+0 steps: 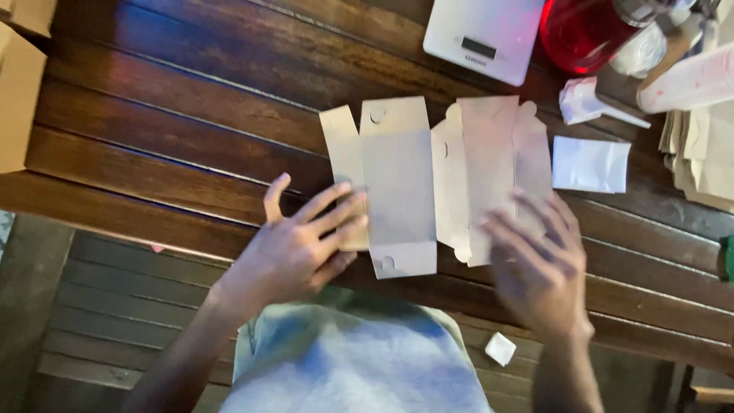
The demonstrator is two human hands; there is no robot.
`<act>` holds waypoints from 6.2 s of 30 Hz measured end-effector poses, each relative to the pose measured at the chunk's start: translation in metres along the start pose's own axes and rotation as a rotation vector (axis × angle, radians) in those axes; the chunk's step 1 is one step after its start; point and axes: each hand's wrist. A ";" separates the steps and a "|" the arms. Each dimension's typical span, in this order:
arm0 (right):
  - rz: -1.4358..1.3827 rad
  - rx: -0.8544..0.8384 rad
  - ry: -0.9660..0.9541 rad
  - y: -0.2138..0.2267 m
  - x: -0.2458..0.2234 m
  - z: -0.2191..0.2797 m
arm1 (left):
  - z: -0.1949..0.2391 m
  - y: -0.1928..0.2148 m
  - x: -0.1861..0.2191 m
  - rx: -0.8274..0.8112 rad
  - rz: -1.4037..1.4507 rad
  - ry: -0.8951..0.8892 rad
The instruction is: The person assembles a flat cardboard takeout box by folding its sides and securing the tabs. They work at a wooden table with various items nearby, including a digital scale and a red beverage container.
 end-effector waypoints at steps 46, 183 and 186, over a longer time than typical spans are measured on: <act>-0.354 -0.312 0.468 -0.045 -0.030 -0.052 | 0.021 0.013 0.018 -0.009 -0.535 0.138; -0.314 0.011 0.363 -0.075 0.080 -0.086 | -0.103 -0.032 -0.003 0.032 0.204 -0.336; -0.331 0.022 0.346 -0.076 0.079 -0.084 | -0.102 -0.032 -0.003 -0.002 0.212 -0.330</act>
Point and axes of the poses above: each hand's wrist, its own z-axis away from the middle knuckle, its own y-axis out of the back of the hand, x = y × z, and after that the axes turned 11 degrees about y, right-handed
